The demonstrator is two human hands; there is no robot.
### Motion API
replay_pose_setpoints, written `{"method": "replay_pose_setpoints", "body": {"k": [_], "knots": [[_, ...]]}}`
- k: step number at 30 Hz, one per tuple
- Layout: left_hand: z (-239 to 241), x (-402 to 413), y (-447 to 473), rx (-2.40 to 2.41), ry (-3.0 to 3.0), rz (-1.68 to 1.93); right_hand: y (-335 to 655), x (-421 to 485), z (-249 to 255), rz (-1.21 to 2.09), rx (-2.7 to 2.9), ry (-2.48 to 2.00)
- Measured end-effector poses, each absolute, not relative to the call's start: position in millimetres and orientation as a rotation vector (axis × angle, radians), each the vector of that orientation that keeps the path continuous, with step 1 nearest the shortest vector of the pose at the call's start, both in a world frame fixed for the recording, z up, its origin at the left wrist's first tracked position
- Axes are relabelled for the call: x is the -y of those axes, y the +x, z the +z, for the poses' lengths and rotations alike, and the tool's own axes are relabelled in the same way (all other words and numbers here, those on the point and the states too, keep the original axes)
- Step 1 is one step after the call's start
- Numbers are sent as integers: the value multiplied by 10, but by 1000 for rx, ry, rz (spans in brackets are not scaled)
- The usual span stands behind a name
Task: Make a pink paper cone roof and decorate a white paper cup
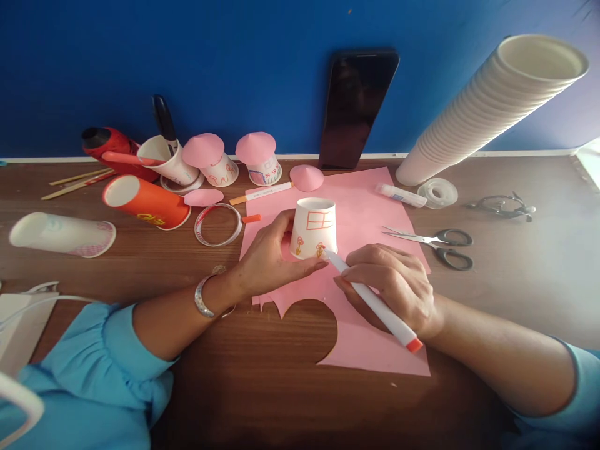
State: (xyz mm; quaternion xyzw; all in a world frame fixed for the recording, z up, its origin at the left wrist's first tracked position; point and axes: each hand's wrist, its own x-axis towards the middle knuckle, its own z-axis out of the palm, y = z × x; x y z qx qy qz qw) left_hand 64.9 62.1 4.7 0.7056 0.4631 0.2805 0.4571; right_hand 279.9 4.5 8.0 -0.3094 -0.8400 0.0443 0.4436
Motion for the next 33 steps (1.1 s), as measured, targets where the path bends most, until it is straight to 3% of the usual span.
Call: {"method": "replay_pose_setpoints", "body": {"k": [33], "knots": [[63,-625,638,-1135,1730,666,2796,-16,106,155,2071,-724]]}}
